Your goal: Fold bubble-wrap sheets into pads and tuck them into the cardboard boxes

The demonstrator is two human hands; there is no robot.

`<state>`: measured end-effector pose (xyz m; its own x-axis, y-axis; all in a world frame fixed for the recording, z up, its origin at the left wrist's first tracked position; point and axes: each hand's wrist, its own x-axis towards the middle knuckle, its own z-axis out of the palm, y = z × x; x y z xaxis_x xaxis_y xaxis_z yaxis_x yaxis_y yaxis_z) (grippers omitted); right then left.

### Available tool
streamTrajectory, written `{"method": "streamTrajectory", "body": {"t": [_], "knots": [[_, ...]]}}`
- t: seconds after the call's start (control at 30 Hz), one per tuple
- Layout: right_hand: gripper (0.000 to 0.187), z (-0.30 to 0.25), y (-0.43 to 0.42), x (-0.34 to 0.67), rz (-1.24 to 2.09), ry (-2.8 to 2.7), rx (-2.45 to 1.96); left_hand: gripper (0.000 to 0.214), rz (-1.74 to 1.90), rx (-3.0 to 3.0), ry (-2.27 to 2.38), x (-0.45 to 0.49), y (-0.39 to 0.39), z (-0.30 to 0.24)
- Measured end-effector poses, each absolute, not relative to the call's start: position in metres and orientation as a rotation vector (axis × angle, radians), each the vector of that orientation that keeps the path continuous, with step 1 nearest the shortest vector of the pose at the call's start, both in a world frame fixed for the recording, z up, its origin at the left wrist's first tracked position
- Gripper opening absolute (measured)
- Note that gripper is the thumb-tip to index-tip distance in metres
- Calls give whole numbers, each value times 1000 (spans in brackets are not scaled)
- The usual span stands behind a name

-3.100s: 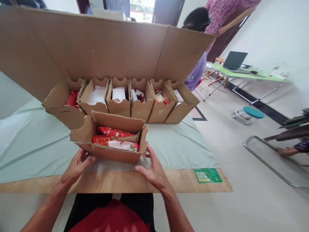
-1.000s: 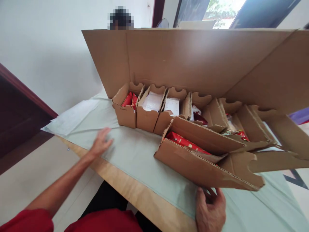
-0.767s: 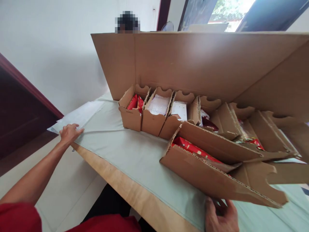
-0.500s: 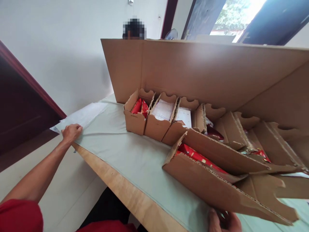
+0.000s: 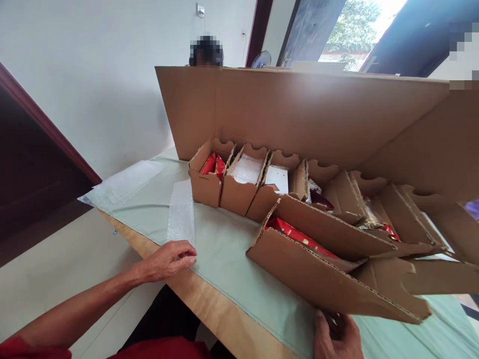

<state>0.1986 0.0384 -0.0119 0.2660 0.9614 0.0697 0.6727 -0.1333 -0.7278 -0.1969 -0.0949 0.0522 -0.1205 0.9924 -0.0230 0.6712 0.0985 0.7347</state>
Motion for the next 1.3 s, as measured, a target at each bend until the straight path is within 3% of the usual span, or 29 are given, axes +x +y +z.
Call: {"method": "streamTrajectory", "body": {"t": [0.2, 0.4, 0.5, 0.77, 0.9, 1.0, 1.17, 1.3], "knots": [[62, -21, 36, 193, 626, -1397, -1679, 26, 1024, 1565, 1848, -188, -82, 55], [55, -21, 30, 190, 685, -1376, -1537, 75, 1162, 1435, 1620, -120, -24, 23], [56, -22, 27, 193, 730, -1372, -1491, 88, 1135, 1352, 1526, -74, -12, 1], [58, -18, 36, 236, 715, -1196, -1408, 95, 1032, 1525, 1417, -8, 2, -10], [72, -13, 30, 255, 724, -1079, -1453, 84, 980, 1701, 1419, -23, -9, -4], [74, -15, 11, 262, 697, -1049, -1597, 63, 1001, 1863, 1719, -81, -40, -5], [54, -19, -26, 249, 551, -1044, -1614, 40, 871, 1910, 2432, -185, -108, -3], [38, -10, -43, 195, 624, -1334, -1476, 16, 668, 1883, 2474, -204, -122, 4]]}}
